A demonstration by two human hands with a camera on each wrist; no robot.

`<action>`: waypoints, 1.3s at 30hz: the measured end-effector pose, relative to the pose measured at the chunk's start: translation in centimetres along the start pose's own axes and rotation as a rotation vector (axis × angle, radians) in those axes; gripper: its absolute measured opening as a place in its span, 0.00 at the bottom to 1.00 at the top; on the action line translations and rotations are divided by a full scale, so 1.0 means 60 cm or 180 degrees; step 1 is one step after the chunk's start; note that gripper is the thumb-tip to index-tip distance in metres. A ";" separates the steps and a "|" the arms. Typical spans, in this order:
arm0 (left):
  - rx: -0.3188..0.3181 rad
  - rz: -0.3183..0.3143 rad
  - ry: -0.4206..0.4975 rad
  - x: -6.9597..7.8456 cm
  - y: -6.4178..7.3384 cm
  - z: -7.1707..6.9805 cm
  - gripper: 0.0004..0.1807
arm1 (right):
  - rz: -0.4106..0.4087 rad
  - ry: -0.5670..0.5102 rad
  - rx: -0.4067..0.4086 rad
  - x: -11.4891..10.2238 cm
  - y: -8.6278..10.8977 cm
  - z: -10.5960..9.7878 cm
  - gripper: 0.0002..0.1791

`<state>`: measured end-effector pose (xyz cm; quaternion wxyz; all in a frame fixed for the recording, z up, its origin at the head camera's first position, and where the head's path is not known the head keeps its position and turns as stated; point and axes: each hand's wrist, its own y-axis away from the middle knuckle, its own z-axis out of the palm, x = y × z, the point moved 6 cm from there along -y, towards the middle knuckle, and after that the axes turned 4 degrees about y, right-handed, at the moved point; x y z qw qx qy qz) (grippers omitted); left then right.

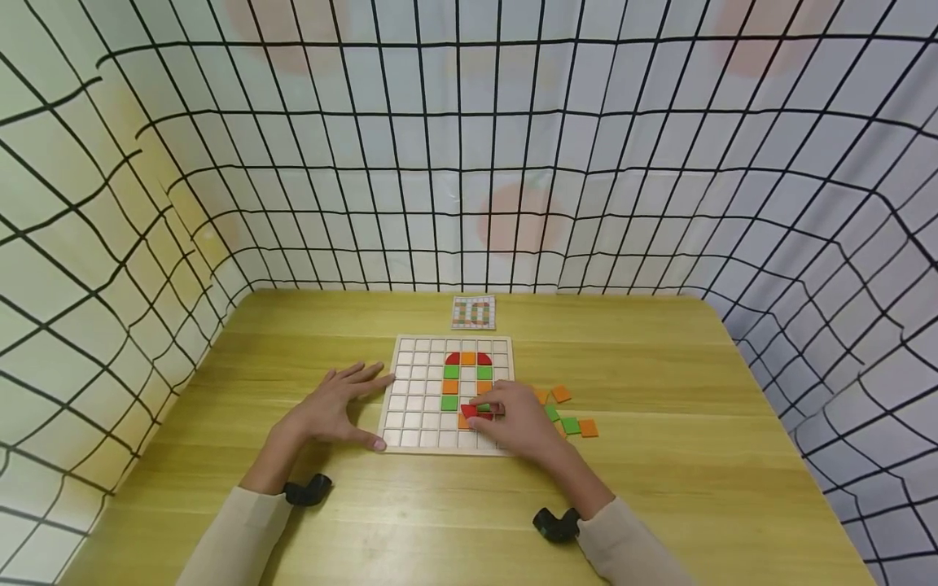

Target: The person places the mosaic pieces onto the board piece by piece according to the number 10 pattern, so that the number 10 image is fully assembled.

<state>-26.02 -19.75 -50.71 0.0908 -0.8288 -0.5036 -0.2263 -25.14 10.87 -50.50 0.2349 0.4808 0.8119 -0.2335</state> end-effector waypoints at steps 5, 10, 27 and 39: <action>0.0001 0.0006 0.0013 0.004 -0.002 -0.002 0.63 | -0.0118 0.0105 -0.0012 -0.020 -0.012 0.018 0.14; -0.0009 -0.0009 0.0029 0.005 -0.002 -0.002 0.62 | -0.0162 0.0172 0.0023 -0.031 -0.014 0.028 0.15; -0.0059 -0.0067 0.0014 -0.003 -0.005 0.001 0.63 | -0.0256 0.0147 0.0039 -0.038 -0.014 0.039 0.15; -0.0059 -0.0047 0.0020 -0.005 -0.003 0.002 0.63 | -0.0192 0.0097 0.0036 -0.031 -0.017 0.044 0.12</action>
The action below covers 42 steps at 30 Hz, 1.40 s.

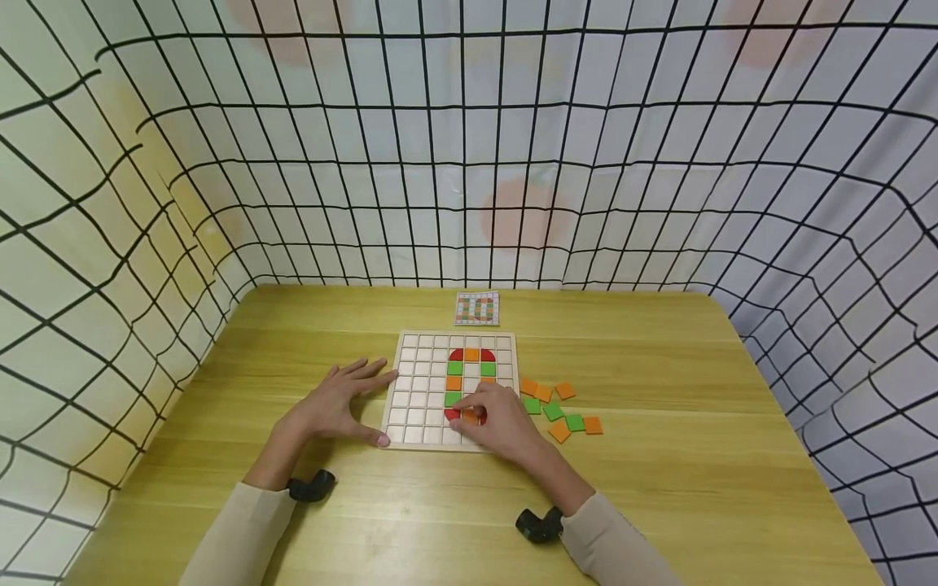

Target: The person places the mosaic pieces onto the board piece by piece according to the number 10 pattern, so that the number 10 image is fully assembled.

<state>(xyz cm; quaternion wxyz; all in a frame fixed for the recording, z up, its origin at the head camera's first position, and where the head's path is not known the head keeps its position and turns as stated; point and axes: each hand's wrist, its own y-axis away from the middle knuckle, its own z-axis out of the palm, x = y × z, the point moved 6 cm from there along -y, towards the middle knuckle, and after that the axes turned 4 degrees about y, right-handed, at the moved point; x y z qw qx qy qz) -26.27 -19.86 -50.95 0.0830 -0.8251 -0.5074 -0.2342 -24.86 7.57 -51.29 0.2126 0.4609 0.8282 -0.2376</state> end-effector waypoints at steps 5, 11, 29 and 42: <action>0.0012 0.0018 -0.0007 0.001 0.002 -0.002 0.63 | 0.0086 -0.0125 -0.0048 0.003 -0.002 -0.010 0.12; 0.0022 0.0019 0.0004 0.002 0.004 -0.003 0.62 | 0.0237 -0.0257 -0.0005 0.028 0.003 -0.029 0.12; 0.0002 -0.0001 0.0025 0.003 0.002 0.001 0.63 | 0.0641 0.0063 0.0336 0.144 0.064 -0.132 0.14; 0.0013 0.0016 0.0029 0.003 0.001 0.001 0.62 | 0.0760 0.0412 0.0346 0.198 0.100 -0.170 0.13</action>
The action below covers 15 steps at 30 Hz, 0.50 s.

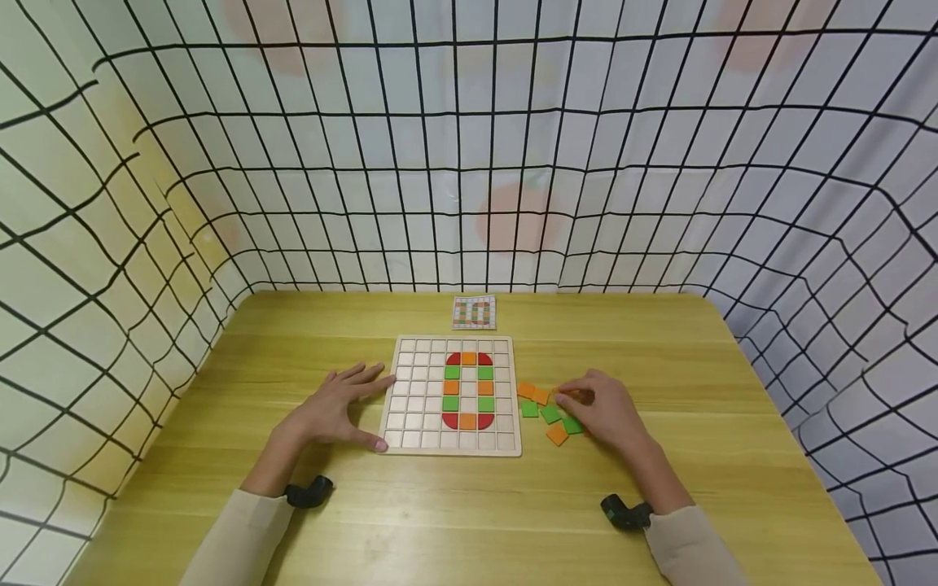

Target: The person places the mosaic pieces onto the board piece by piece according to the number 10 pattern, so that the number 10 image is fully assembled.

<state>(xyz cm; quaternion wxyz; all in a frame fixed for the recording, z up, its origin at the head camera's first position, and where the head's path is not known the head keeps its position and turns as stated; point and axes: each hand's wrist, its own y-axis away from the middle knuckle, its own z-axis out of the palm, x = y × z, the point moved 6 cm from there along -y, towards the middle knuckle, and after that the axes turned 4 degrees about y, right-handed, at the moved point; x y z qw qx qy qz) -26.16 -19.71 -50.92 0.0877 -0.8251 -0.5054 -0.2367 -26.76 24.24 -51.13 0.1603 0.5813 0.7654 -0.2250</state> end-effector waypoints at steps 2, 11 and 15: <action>-0.0004 -0.0008 0.0005 -0.001 0.000 0.000 0.62 | 0.0031 0.0010 0.0000 0.007 0.001 -0.002 0.13; 0.0015 0.0004 0.0000 -0.002 0.000 -0.002 0.62 | 0.0043 -0.0161 -0.0134 0.027 -0.004 -0.009 0.25; 0.0006 0.0009 0.0010 0.000 0.001 -0.002 0.62 | -0.0180 -0.0128 -0.0356 0.037 -0.007 -0.008 0.29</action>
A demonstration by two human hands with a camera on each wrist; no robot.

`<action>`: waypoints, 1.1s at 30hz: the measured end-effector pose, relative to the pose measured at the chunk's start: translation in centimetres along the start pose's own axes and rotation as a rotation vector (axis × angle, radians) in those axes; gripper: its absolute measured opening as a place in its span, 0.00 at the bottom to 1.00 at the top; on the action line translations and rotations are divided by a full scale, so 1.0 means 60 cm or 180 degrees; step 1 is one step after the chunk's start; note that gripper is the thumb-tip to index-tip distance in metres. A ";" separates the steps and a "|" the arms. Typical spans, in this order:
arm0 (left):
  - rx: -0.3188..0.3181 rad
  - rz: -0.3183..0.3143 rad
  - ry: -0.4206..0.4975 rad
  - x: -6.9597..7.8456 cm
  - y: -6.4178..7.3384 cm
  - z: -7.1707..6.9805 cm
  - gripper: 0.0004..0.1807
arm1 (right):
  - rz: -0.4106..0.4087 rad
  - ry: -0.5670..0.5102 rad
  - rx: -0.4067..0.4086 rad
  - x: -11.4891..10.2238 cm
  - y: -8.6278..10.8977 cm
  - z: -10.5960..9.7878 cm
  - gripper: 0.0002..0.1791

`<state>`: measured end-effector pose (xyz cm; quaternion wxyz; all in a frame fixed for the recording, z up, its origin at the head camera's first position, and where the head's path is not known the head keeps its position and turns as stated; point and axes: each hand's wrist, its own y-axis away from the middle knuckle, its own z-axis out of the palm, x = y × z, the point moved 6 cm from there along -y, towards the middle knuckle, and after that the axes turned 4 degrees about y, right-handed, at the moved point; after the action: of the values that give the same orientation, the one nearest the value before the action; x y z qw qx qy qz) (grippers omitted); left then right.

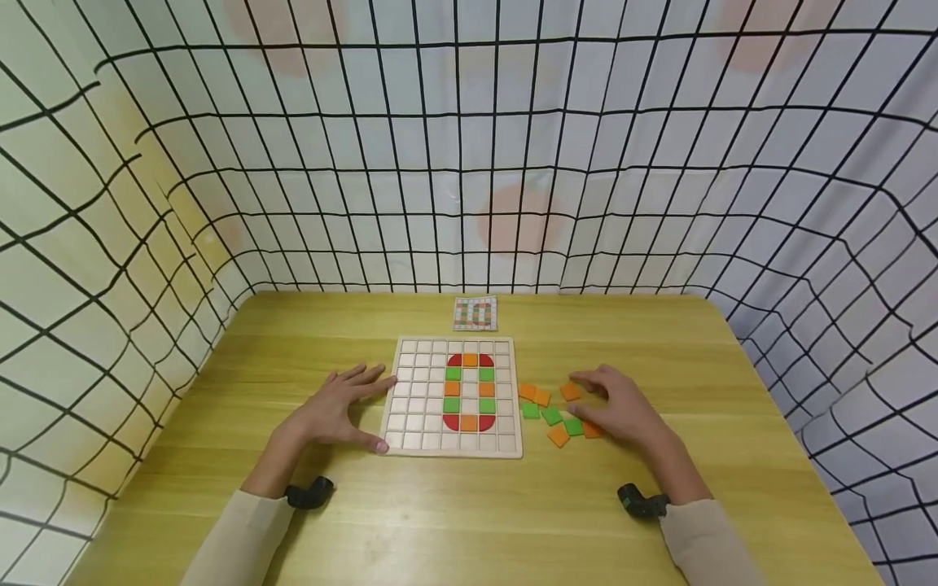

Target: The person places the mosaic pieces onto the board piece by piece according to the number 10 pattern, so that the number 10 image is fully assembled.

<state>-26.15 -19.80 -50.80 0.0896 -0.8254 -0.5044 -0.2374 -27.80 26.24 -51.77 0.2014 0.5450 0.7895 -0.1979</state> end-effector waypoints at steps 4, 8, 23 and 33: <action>0.0004 -0.0001 0.0027 0.004 0.000 -0.001 0.62 | -0.0073 0.0018 -0.0183 0.015 -0.006 -0.001 0.30; 0.0027 0.0005 0.0006 0.003 0.001 -0.001 0.62 | -0.0064 -0.0066 -0.0240 0.024 -0.013 -0.002 0.26; 0.0033 0.0002 -0.0036 0.003 0.001 0.000 0.63 | 0.0303 -0.0330 -0.0042 0.032 -0.037 -0.002 0.22; 0.0011 -0.0030 -0.0034 0.003 0.000 -0.001 0.63 | 0.0359 -0.0617 0.0082 -0.020 -0.076 0.017 0.25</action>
<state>-26.10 -19.70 -50.67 0.0871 -0.8241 -0.5092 -0.2325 -31.56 23.27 -51.57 0.2806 0.5694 0.7318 -0.2481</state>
